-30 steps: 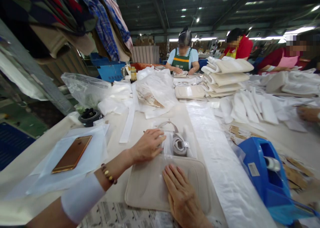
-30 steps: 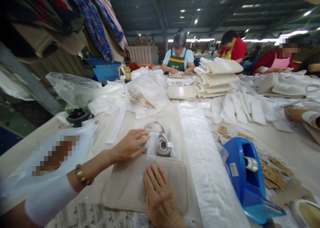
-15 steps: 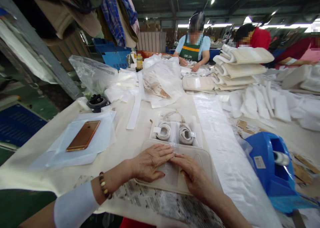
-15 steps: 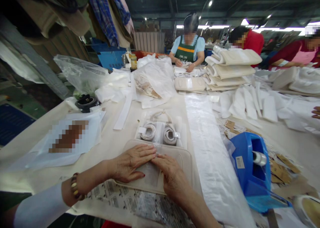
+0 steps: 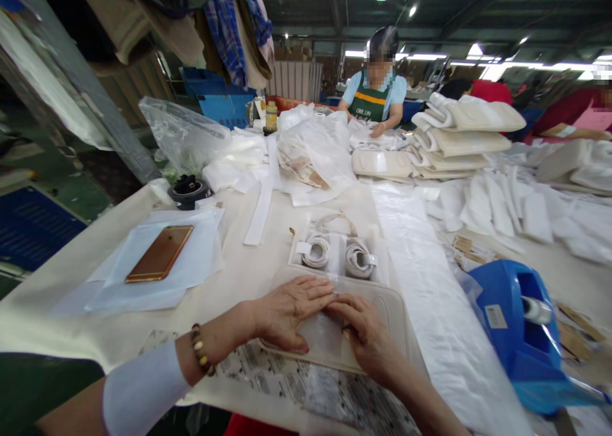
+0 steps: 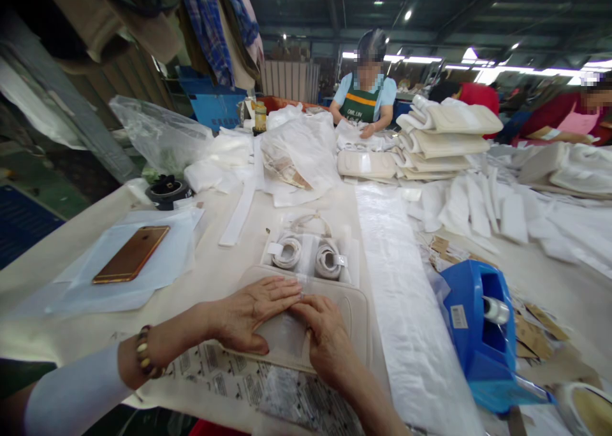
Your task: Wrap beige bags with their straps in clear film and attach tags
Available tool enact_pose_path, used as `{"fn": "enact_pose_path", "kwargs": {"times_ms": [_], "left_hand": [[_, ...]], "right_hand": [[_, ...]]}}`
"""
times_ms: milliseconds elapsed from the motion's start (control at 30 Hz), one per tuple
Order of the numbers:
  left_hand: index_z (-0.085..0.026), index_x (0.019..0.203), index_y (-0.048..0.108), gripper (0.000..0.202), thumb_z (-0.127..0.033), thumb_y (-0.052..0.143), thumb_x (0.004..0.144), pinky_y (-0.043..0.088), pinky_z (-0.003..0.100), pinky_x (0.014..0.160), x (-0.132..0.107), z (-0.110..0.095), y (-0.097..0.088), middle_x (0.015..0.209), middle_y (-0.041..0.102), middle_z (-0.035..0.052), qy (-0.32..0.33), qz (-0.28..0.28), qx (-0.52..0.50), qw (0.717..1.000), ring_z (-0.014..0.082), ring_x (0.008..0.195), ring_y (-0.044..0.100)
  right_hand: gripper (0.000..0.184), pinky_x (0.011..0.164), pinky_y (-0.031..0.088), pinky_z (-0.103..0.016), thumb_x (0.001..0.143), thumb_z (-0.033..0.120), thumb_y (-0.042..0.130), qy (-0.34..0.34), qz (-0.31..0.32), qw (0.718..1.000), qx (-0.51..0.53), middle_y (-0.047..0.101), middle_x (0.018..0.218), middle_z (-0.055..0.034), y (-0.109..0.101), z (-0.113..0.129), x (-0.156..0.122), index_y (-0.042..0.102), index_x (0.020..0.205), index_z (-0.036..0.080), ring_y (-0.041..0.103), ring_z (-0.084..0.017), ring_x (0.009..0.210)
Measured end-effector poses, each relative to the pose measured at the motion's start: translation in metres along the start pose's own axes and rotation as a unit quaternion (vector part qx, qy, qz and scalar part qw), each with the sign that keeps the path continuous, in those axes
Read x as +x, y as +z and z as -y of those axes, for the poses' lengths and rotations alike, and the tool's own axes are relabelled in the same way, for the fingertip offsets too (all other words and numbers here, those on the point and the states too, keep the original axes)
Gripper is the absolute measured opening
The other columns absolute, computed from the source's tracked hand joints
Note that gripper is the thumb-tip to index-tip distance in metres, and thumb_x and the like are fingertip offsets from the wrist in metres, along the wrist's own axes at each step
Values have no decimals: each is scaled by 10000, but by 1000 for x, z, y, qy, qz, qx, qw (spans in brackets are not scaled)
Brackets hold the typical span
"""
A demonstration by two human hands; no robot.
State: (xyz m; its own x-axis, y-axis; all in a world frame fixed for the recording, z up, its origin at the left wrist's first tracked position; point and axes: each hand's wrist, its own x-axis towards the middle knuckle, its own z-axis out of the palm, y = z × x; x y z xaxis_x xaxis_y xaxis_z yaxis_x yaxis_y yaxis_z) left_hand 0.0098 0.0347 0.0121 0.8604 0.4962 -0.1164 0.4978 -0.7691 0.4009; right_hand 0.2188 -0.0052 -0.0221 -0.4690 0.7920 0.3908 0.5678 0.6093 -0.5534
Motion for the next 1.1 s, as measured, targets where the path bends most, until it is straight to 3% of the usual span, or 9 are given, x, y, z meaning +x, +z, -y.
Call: {"fn": "enact_pose_path", "kwargs": {"times_ms": [200,367,467,767,1100], "left_hand": [[-135,1399,286,949,-348,753,601,177,451,1137,0,2,3,1481,267,161,-1,-6,1,1000,280,1372,238],[-150,1384,316,934,-398,757,599,167,437,1141,-1,5,9,1472,296,154,16,-35,2,999,279,1359,271],[-177,1383,318,926,-419,757,604,158,447,1142,-1,6,12,1476,298,134,19,-47,2,999,283,1362,262],[-111,1406,269,930,-374,715,634,190,538,1111,0,0,7,1500,169,189,-29,-2,12,1000,328,1391,141],[-139,1414,258,920,-418,692,653,180,563,1107,1,1,3,1501,169,171,-36,16,-12,999,335,1393,120]], "right_hand": [[504,786,494,-339,691,-41,389,-18,-43,999,-23,673,962,-30,13,-7,2,667,1000,244,602,-180,905],[215,765,494,-334,844,78,505,-74,-115,990,-35,681,851,-28,18,-7,-4,657,911,215,608,-185,853],[191,766,498,-330,869,102,500,-89,-134,986,-33,675,846,-36,19,-5,-9,644,937,205,604,-184,847],[218,780,490,-299,878,70,471,-123,-104,987,26,659,836,-32,17,1,-14,621,980,190,577,-167,849],[241,773,497,-338,918,106,378,-175,-56,983,-8,656,830,-63,15,3,-23,607,985,140,565,-181,799]]}}
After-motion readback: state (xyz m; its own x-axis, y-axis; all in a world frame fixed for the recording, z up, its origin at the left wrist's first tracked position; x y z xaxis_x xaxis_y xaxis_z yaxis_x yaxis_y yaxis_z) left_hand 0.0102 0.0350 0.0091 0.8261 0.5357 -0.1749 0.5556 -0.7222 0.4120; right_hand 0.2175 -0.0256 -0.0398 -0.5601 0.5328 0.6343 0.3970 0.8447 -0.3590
